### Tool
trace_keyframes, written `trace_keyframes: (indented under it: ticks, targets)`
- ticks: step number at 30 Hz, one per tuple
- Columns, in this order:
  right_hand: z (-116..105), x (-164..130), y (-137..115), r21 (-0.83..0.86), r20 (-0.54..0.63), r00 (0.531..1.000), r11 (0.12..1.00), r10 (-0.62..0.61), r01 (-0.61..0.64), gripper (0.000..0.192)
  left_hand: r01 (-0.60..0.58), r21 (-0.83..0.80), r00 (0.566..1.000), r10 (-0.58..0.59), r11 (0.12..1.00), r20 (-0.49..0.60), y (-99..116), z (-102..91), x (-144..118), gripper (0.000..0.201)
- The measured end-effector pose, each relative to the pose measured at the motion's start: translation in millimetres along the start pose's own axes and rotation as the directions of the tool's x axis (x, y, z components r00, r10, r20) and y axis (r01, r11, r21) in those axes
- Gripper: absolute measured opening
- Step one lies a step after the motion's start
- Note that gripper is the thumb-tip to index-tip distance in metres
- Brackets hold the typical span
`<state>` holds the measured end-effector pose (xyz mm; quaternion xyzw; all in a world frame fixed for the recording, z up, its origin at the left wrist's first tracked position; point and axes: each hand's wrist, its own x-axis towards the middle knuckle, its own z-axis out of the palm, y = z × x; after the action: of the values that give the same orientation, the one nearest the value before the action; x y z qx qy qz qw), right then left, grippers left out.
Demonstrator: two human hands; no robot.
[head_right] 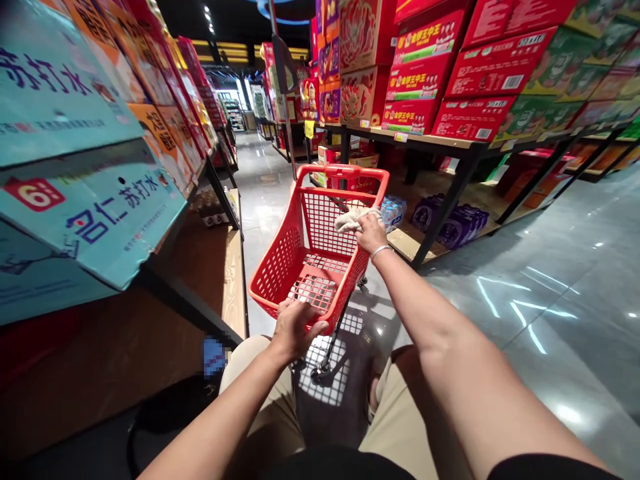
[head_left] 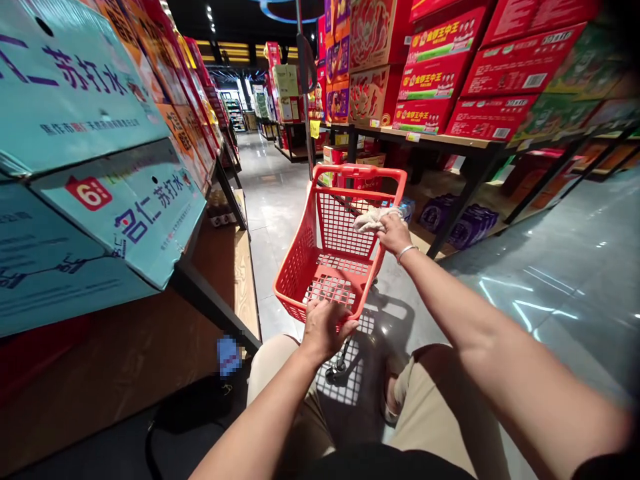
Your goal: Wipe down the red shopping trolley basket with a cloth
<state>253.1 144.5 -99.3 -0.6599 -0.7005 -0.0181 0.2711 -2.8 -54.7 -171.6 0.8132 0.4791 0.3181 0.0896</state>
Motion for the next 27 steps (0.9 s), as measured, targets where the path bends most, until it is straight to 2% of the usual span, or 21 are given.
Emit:
trace_keyframes:
  ticks: [3, 8, 10, 12, 14, 15, 17, 18, 20, 22, 25, 27]
  targets:
    - [6, -59, -24, 0.012, -0.013, 0.998, 0.998, -0.064, 0.064, 0.027, 0.031, 0.019, 1.000, -0.031, 0.999, 0.000, -6, -6.2, 2, 0.025]
    - [7, -162, -63, 0.197, -0.032, 0.963, 0.943, -0.268, 0.269, 0.031, -0.005, 0.060, 0.998, 0.001, 0.998, 0.062, 3, -15.0, 6, 0.016]
    - [5, -182, -71, 0.210, -0.033, 0.941, 0.918, -0.338, 0.337, 0.032, -0.021, 0.051, 0.999, 0.019, 0.998, 0.046, 12, -15.3, 9, 0.016]
    - [2, -184, -73, 0.173, -0.019, 0.914, 0.899, -0.406, 0.403, 0.030, -0.034, 0.061, 0.999, 0.032, 0.998, 0.036, 19, -15.2, 13, 0.031]
    - [-1, -171, -67, 0.112, 0.010, 0.888, 0.882, -0.461, 0.457, 0.031, -0.038, 0.092, 0.996, 0.030, 0.995, 0.084, 22, -15.7, 16, 0.037]
    - [-2, -160, -62, 0.077, 0.027, 0.882, 0.881, -0.470, 0.467, 0.032, -0.031, 0.114, 0.991, 0.016, 0.993, 0.131, 21, -16.4, 18, 0.033]
    - [-4, -130, -47, 0.003, 0.063, 0.895, 0.897, -0.442, 0.443, 0.035, -0.001, 0.169, 0.973, -0.038, 0.986, 0.227, 17, -17.8, 21, 0.021]
    - [-6, -112, -37, -0.035, 0.082, 0.907, 0.908, -0.413, 0.417, 0.036, 0.013, 0.196, 0.965, -0.064, 0.980, 0.255, 14, -18.5, 21, 0.022]
    - [-9, -72, -16, -0.113, 0.119, 0.932, 0.927, -0.343, 0.356, 0.035, 0.017, 0.233, 0.961, -0.080, 0.972, 0.263, 8, -19.2, 22, 0.025]
    - [-15, -28, 5, -0.189, 0.125, 0.953, 0.936, -0.275, 0.295, 0.037, -0.014, 0.237, 0.970, -0.044, 0.972, 0.238, 2, -19.4, 22, 0.023]
    - [-26, 32, 32, -0.253, 0.058, 0.988, 0.955, -0.142, 0.152, 0.042, -0.046, 0.223, 0.976, -0.003, 0.974, 0.218, -3, -19.6, 22, 0.022]
    - [-31, 58, 43, -0.248, -0.005, 0.997, 0.966, -0.072, 0.068, 0.043, -0.048, 0.223, 0.973, -0.006, 0.974, 0.232, -3, -19.9, 23, 0.022]
